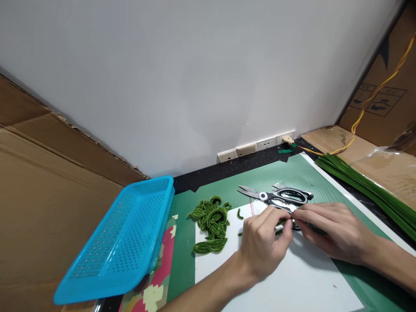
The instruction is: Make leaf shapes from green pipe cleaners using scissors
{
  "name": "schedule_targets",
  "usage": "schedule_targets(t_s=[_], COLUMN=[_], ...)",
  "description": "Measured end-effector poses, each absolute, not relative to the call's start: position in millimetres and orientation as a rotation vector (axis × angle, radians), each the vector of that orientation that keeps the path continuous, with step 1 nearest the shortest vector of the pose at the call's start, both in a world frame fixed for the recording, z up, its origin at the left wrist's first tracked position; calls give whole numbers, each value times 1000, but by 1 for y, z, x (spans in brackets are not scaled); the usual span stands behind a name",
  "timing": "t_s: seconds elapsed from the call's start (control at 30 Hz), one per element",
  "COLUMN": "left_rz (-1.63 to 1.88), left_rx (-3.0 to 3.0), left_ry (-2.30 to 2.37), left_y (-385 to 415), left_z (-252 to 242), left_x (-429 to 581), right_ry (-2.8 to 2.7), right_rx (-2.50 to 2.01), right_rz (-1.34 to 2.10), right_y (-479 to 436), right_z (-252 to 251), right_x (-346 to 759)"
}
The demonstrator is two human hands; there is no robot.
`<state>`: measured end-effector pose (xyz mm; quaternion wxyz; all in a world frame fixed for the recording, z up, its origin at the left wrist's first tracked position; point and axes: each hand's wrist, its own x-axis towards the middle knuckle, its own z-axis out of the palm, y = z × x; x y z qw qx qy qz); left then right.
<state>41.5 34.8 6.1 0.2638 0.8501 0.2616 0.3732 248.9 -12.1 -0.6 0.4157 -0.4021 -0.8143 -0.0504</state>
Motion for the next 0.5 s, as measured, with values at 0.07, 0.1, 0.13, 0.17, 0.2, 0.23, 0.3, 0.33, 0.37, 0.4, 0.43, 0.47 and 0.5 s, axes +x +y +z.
schedule_targets(t_s=[0.07, 0.1, 0.13, 0.17, 0.2, 0.23, 0.3, 0.33, 0.37, 0.4, 0.43, 0.47, 0.5], left_rz=[1009, 1011, 1011, 1009, 1004, 999, 991, 988, 988, 989, 990, 990, 992], left_rx=[2297, 2295, 2293, 2292, 2290, 2288, 2281, 2277, 2272, 2269, 2266, 2264, 2262], left_ry=[712, 714, 714, 714, 716, 718, 720, 722, 721, 719, 717, 717, 718], left_y=[35, 35, 35, 35, 35, 35, 35, 35, 35, 35, 35, 35, 35], left_z=[6, 6, 6, 7, 7, 7, 7, 7, 7, 7, 7, 7, 7], left_x=[41, 41, 41, 41, 41, 41, 41, 41, 41, 41, 41, 41, 41], right_ry=[-2079, -2084, -2077, -2067, -2056, -2046, -2035, -2032, -2029, -2027, -2024, -2016, -2006], right_rx=[-1007, -1009, -1015, -1021, -1026, -1031, -1037, -1039, -1042, -1045, -1048, -1048, -1048], right_rz=[-112, -110, -114, -119, -122, -124, -127, -128, -130, -132, -136, -140, -145], right_y=[-12, -12, -12, -12, -12, -12, -12, -12, -12, -12, -12, -12, -13], right_z=[-1, -1, -1, -2, -2, -2, -3, -3, -3, -3, -3, -3, -3], right_x=[249, 250, 250, 250, 250, 250, 249, 249, 249, 249, 248, 248, 247])
